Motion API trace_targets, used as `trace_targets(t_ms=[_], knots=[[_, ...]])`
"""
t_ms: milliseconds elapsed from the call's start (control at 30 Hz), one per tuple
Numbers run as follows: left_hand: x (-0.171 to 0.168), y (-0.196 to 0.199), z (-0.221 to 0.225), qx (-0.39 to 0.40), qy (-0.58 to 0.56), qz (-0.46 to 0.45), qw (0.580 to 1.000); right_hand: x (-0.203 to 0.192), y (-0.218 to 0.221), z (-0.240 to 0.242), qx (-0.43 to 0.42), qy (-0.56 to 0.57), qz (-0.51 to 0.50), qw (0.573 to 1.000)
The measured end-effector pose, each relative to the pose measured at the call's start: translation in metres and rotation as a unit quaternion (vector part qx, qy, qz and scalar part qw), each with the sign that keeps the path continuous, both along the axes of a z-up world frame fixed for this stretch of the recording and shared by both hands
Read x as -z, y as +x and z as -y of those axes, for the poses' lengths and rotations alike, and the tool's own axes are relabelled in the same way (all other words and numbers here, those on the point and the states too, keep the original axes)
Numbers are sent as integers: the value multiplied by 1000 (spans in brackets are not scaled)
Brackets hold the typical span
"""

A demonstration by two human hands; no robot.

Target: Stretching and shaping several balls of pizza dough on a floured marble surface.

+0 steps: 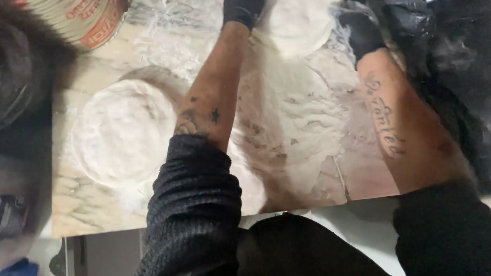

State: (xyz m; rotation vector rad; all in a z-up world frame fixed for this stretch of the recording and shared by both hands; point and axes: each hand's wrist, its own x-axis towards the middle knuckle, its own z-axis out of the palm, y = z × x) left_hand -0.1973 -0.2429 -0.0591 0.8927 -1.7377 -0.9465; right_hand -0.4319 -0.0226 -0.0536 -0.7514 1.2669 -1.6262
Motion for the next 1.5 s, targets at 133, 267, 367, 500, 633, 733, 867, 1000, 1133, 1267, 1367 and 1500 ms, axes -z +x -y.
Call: trace_targets(t_ms=[133, 267, 367, 500, 633, 733, 867, 1000, 1133, 1267, 1367, 1500], knots=[[-75, 69, -97, -43, -59, 134, 988, 9, -22, -79, -106, -54, -65, 991], [-129, 219, -200, -84, -182, 172, 964, -51, 37, -151, -151, 72, -362, 917], [-125, 351, -232, -283, -102, 193, 934, -78, 89, -147, -172, -29, -636, 752], [-66, 462, -227, -427, 32, 225, 875, -78, 180, -101, -218, -231, -694, 646], [-22, 494, -204, -412, 189, 282, 846, -49, 295, -18, -364, -200, -360, 835], [-61, 468, -206, -367, 303, 230, 849, -48, 364, 26, -373, -29, -240, 896], [-71, 469, -200, -295, 452, 3, 842, -103, 416, 27, -298, 219, -254, 894], [-85, 467, -205, -221, 501, -85, 833, -109, 422, 29, -267, 266, -164, 912], [-63, 465, -205, -159, 458, -134, 864, -97, 427, 18, -337, 129, -13, 933], [-63, 449, -217, -80, 369, -275, 884, -109, 427, 0, -292, 73, -2, 953], [-125, 418, -240, -25, 379, -280, 881, -107, 392, -9, -302, 22, -2, 953], [-126, 359, -233, 65, 396, -312, 861, -131, 312, -40, -249, 36, -40, 967]])
